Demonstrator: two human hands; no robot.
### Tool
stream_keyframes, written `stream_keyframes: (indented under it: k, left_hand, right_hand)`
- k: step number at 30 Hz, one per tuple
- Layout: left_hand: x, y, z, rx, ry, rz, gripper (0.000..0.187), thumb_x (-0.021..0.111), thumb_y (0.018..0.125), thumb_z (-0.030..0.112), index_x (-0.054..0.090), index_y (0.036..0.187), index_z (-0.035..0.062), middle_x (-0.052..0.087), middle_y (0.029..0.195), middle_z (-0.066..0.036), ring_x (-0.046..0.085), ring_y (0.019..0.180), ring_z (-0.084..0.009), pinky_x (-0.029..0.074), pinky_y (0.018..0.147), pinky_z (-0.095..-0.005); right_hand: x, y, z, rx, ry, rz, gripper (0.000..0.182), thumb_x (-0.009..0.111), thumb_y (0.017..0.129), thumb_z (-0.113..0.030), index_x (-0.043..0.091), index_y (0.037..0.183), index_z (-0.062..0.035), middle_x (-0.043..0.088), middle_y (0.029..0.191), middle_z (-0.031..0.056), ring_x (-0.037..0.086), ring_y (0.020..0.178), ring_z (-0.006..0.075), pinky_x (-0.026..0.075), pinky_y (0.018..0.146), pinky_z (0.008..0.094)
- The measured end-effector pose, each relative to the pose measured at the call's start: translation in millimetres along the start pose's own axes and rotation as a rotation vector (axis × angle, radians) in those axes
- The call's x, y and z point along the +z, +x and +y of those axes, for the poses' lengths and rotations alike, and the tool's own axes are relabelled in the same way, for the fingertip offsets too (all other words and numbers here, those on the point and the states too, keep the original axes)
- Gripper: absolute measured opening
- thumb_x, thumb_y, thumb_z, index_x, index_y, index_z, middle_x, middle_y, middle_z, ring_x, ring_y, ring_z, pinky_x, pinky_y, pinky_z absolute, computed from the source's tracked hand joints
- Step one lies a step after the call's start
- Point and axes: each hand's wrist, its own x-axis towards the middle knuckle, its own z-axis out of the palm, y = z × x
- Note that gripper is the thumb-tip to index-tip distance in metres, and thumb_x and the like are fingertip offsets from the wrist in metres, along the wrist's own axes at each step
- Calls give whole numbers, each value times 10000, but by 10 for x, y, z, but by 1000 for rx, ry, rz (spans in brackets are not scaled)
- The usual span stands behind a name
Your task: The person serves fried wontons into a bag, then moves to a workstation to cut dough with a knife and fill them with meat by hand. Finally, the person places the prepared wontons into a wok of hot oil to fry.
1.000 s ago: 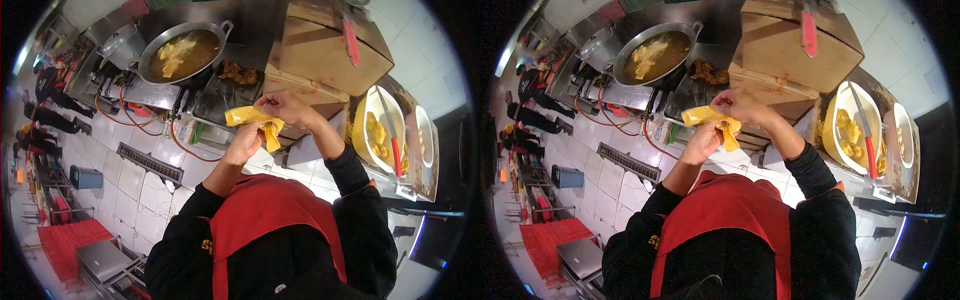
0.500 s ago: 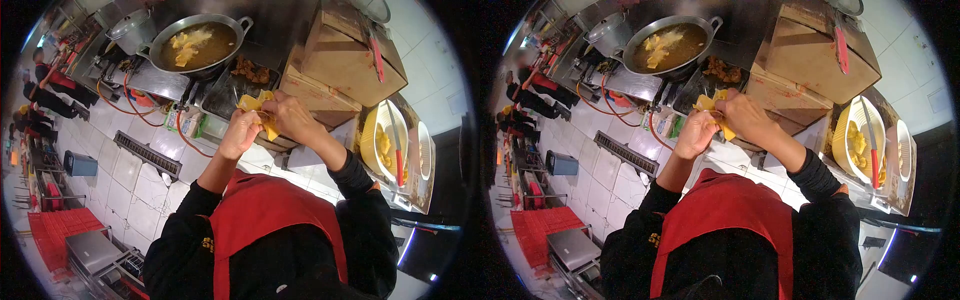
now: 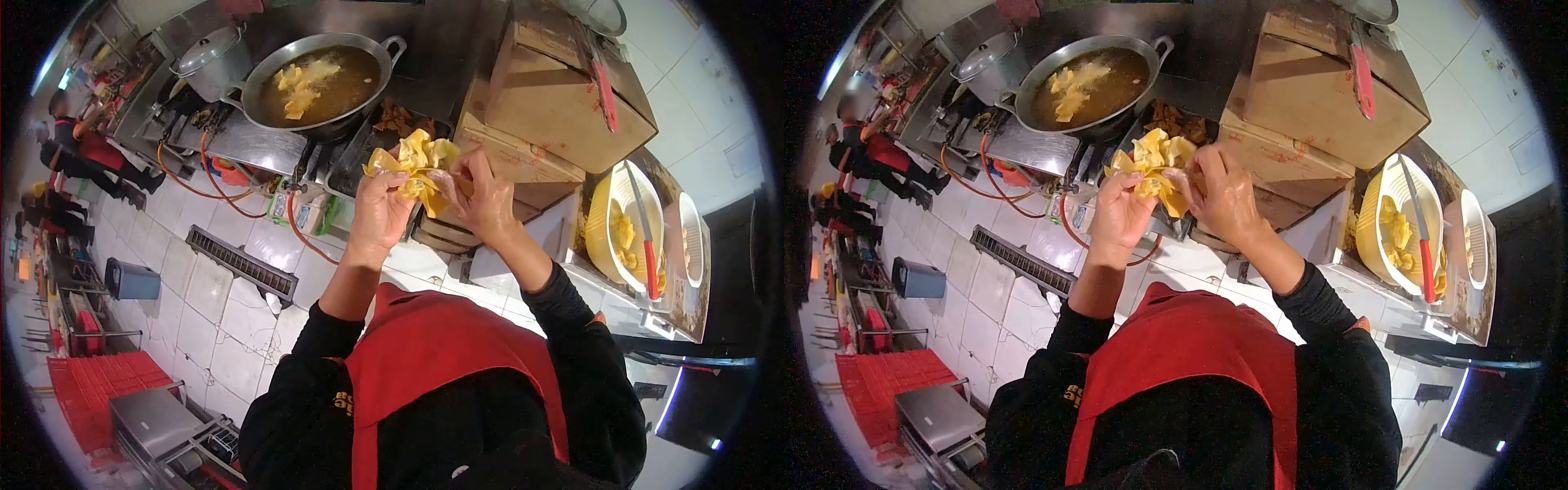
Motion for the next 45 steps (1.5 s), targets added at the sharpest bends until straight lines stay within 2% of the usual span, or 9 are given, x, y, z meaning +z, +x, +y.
stream_keyframes:
  k: [8,16,21,27,34,36,37,40,45]
  left_hand:
    - [45,-1,-26,139,116,76,396,457,768,-19,408,1159,-50,492,1126,-140,502,1045,-231,412,899,-353]
    - [-19,34,-84,268,438,14,377,457,829,3,390,1196,-52,493,1136,-125,501,1016,-152,396,883,-271]
    - [-101,39,-69,314,629,31,354,470,832,15,426,1178,-49,528,1096,-103,523,968,-128,412,845,-251]
    - [-73,20,-82,286,535,98,330,478,833,3,443,1157,-50,534,1088,-100,528,961,-131,418,839,-255]
    - [-52,-7,-77,328,415,133,344,459,829,-17,416,1170,-43,502,1133,-111,506,1011,-142,405,867,-260]
    - [-23,-30,-52,340,421,76,346,451,828,-21,412,1171,-42,499,1135,-110,500,1016,-141,401,874,-260]
    - [4,-49,-32,339,473,36,345,435,827,-24,412,1171,-41,501,1128,-107,501,1011,-140,398,876,-259]
    - [49,-84,15,306,547,-36,345,408,827,-28,413,1172,-42,504,1117,-102,500,1001,-134,392,878,-254]
    - [-44,-79,86,268,719,-107,346,392,825,-31,428,1168,-44,514,1103,-96,494,995,-116,386,869,-233]
  right_hand:
    - [-29,-75,-44,-88,67,-27,190,673,716,-128,552,823,-28,525,688,90,533,509,222,438,423,307]
    - [-83,-84,-27,-112,74,-148,204,662,715,-105,566,877,-28,523,663,99,550,528,240,445,435,314]
    - [-60,-45,-63,-62,125,-140,358,651,641,24,584,986,-44,549,695,113,560,584,248,446,485,295]
    - [43,-174,17,-125,22,-261,466,629,597,17,557,1049,-69,547,690,104,560,580,252,470,495,328]
    - [190,-91,84,-109,283,-70,217,654,700,-12,635,914,-46,541,604,43,446,453,130,354,397,251]
    - [125,-21,54,739,787,-341,121,664,743,-76,640,856,-41,535,590,-20,401,436,49,299,374,204]
    - [160,-38,155,837,972,-391,113,662,763,-109,630,850,-44,527,618,-56,361,431,9,261,362,173]
    - [101,61,113,953,1049,-545,138,677,744,-101,618,847,-31,544,624,-36,356,407,18,279,361,172]
    - [145,100,10,918,937,-507,213,719,703,-147,621,848,-25,550,609,-25,388,407,27,293,352,194]
